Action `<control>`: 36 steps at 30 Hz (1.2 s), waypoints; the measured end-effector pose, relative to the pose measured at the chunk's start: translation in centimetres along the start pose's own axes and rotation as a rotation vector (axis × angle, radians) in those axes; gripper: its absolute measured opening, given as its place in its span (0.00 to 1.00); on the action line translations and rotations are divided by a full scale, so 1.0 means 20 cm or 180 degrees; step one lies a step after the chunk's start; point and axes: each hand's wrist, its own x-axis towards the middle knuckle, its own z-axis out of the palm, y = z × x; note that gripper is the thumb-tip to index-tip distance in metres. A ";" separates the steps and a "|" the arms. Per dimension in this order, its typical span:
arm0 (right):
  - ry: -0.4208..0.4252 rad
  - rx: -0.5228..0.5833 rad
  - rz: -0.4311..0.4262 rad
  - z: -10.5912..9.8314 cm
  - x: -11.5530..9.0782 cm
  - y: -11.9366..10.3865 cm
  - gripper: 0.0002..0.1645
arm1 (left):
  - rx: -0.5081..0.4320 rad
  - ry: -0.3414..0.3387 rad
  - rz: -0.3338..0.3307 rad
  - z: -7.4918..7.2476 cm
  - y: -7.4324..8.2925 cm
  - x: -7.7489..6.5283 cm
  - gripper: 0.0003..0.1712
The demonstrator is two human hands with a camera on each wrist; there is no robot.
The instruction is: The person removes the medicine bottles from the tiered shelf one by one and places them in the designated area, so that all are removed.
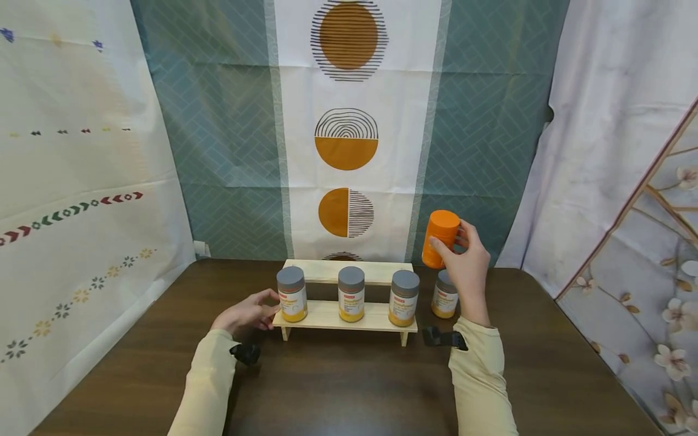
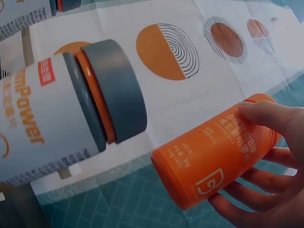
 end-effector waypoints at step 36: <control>0.0385 -0.0121 -0.0045 -0.17 -0.02 0.28 0.38 | 0.0084 0.0046 0.0033 0.01 0.03 -0.02 0.20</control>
